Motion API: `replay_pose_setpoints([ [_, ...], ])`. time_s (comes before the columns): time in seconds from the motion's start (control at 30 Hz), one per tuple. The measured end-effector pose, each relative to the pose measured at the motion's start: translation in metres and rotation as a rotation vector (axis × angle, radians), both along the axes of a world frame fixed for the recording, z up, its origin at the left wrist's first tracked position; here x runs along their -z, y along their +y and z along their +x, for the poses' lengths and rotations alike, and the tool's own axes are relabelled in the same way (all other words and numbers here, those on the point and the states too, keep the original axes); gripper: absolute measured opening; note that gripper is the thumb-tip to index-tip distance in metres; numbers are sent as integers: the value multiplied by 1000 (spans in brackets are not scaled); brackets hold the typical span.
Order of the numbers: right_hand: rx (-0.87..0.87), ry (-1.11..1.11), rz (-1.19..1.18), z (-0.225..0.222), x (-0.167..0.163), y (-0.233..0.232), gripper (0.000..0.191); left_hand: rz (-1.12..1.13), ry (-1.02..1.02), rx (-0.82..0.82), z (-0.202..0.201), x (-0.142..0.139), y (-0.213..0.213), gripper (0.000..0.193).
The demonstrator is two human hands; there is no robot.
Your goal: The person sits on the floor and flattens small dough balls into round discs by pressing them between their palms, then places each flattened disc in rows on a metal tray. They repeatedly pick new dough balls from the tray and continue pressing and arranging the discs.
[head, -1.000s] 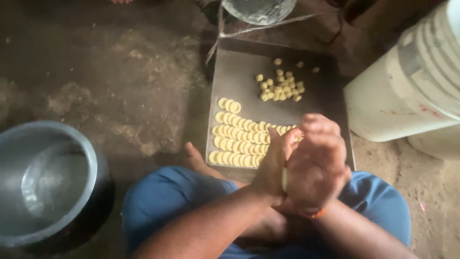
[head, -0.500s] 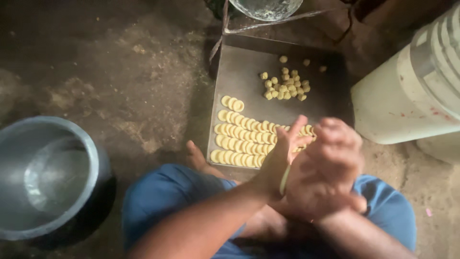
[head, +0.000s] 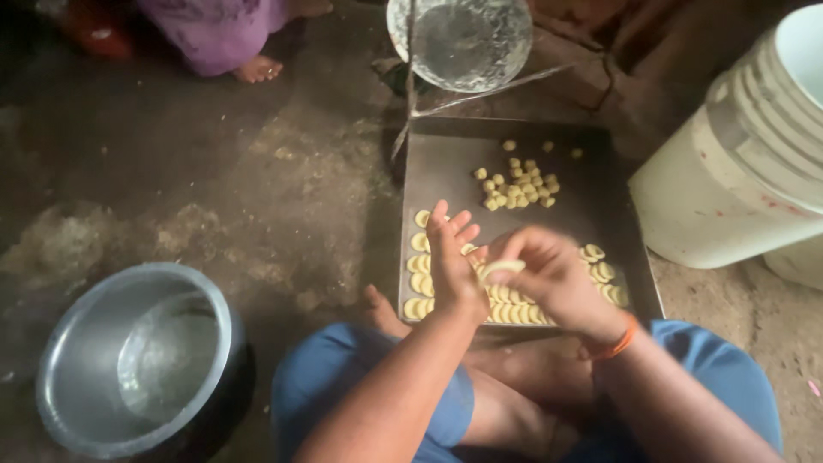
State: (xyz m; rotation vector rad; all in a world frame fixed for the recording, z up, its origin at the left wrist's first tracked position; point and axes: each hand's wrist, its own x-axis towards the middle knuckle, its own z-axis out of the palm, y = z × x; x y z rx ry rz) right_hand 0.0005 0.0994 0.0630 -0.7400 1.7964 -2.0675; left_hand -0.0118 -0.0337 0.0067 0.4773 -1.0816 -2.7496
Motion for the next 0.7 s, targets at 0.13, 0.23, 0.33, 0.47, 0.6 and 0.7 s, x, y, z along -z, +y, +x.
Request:
replay_pose_setpoints([
  [0.13, 228, -20, 181, -76, 17, 16, 12, -177, 127, -121, 9, -7, 19, 63],
  [0.23, 396, 12, 530, -125, 59, 14, 24, -919, 455, -80, 32, -12, 34, 45],
  [0.33, 341, 166, 892, -151, 114, -13, 18, -1048, 631, 18, 49, -12, 39, 39],
  [0.47, 251, 230, 943, -162, 172, -45, 20, -1111, 631, 57, 54, -8, 36, 40],
  [0.6, 370, 291, 788, -164, 204, -49, 23, -1147, 590, -12, 52, -5, 37, 43],
  [0.7, 536, 379, 792, -172, 207, -29, 19, -1161, 604, 21, 53, -5, 39, 41],
])
